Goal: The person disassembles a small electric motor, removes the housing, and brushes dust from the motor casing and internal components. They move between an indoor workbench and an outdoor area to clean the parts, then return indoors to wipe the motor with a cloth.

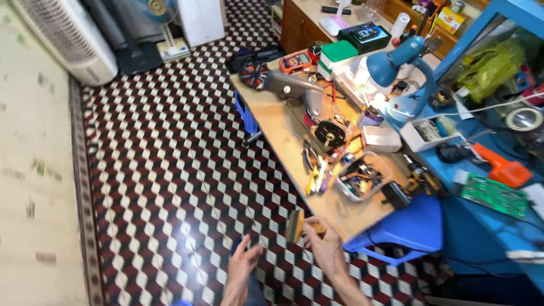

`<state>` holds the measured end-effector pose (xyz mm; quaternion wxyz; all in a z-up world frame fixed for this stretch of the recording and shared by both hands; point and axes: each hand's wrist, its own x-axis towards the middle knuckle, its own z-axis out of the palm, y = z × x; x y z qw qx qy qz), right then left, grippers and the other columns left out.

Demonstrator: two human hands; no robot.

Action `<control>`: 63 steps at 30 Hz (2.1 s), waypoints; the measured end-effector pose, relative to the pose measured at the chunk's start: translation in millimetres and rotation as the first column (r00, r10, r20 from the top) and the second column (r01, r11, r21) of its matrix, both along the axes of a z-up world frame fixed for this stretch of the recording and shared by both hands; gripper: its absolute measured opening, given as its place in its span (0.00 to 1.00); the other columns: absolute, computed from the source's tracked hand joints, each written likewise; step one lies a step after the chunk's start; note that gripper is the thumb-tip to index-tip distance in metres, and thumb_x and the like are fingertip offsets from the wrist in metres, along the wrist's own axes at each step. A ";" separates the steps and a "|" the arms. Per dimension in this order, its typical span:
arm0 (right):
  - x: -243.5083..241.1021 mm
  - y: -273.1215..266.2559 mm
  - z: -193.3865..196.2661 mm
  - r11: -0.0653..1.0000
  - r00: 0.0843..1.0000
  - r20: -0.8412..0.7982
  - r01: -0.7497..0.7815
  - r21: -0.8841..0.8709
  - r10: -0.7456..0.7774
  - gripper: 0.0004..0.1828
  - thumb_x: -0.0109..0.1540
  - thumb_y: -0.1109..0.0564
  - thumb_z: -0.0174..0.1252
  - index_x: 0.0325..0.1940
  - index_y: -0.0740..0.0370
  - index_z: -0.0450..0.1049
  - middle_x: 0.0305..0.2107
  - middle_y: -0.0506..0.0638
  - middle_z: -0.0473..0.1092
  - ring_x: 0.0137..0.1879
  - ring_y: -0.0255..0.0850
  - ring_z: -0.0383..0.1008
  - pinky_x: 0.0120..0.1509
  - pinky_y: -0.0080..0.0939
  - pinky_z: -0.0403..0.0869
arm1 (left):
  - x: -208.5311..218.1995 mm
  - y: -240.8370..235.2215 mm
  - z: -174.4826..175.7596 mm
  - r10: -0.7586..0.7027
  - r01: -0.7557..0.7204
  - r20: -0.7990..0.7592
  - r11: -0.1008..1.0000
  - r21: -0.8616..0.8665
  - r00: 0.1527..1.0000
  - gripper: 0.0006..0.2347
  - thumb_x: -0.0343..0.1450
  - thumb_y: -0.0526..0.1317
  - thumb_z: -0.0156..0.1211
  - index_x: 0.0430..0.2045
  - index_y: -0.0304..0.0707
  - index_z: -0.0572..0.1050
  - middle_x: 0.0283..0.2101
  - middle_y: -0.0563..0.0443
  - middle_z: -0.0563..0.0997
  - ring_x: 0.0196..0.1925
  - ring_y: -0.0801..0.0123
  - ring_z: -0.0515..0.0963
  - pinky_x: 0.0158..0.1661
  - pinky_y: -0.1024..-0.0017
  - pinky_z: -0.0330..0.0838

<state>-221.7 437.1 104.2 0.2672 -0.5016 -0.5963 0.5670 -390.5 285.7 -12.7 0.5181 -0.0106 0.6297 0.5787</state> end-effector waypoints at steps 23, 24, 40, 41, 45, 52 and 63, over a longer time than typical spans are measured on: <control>-99.1 194.5 17.5 0.532 0.520 -0.122 0.839 -0.115 -0.846 0.15 0.70 0.57 0.55 0.52 0.74 0.75 0.30 0.56 0.76 0.34 0.38 0.76 0.43 0.34 0.75 | -199.5 569.4 -100.5 -0.447 0.453 0.155 0.892 -0.001 0.881 0.16 0.66 0.54 0.66 0.28 0.43 0.71 0.27 0.54 0.73 0.25 0.70 0.71 0.26 0.68 0.66; -101.2 193.1 17.9 0.498 0.489 -0.102 0.860 -0.112 -0.866 0.15 0.70 0.57 0.55 0.52 0.74 0.75 0.32 0.55 0.77 0.35 0.38 0.77 0.43 0.34 0.75 | -201.4 579.1 -111.5 -0.442 0.455 0.158 0.888 -0.059 0.883 0.16 0.66 0.54 0.66 0.24 0.45 0.69 0.22 0.57 0.69 0.20 0.72 0.65 0.20 0.68 0.60; -161.1 217.9 -16.0 -0.097 -0.097 -0.012 0.995 0.009 -0.995 0.14 0.71 0.62 0.56 0.52 0.82 0.68 0.44 0.68 0.75 0.36 0.46 0.79 0.37 0.37 0.78 | -167.9 690.1 -129.4 -0.606 0.716 0.457 0.690 -0.105 0.651 0.27 0.59 0.54 0.74 0.50 0.44 0.76 0.44 0.51 0.82 0.46 0.63 0.81 0.49 0.55 0.75; -165.8 219.0 -17.1 -0.123 -0.124 0.009 0.992 0.027 -0.992 0.14 0.71 0.63 0.56 0.52 0.83 0.68 0.45 0.68 0.75 0.37 0.46 0.79 0.37 0.36 0.77 | -167.2 688.2 -130.8 -0.615 0.716 0.424 0.686 -0.127 0.665 0.28 0.58 0.54 0.74 0.50 0.46 0.76 0.44 0.52 0.82 0.46 0.65 0.81 0.49 0.56 0.74; -180.4 218.9 -14.1 -0.171 -0.171 0.045 0.985 0.017 -0.984 0.15 0.71 0.61 0.55 0.50 0.83 0.68 0.43 0.68 0.75 0.35 0.44 0.79 0.37 0.37 0.80 | -170.2 677.9 -130.4 -0.617 0.707 0.398 0.695 -0.128 0.679 0.29 0.56 0.55 0.74 0.49 0.45 0.76 0.44 0.52 0.82 0.47 0.66 0.80 0.50 0.55 0.71; -198.0 223.7 6.1 -0.215 -0.214 0.160 0.977 0.011 -0.964 0.15 0.74 0.60 0.54 0.54 0.82 0.69 0.42 0.70 0.74 0.37 0.44 0.79 0.39 0.37 0.78 | -184.1 663.0 -65.7 -0.809 0.810 0.208 0.577 0.106 0.549 0.25 0.61 0.50 0.76 0.45 0.32 0.79 0.46 0.49 0.82 0.50 0.67 0.79 0.57 0.64 0.71; -200.3 232.3 45.7 -0.189 -0.187 0.033 0.980 -0.067 -0.982 0.15 0.73 0.59 0.54 0.55 0.77 0.68 0.49 0.63 0.74 0.41 0.41 0.79 0.44 0.33 0.76 | -185.9 626.4 78.2 -0.927 0.902 0.001 0.366 0.229 0.376 0.20 0.65 0.43 0.75 0.46 0.28 0.78 0.45 0.47 0.81 0.47 0.67 0.80 0.52 0.66 0.74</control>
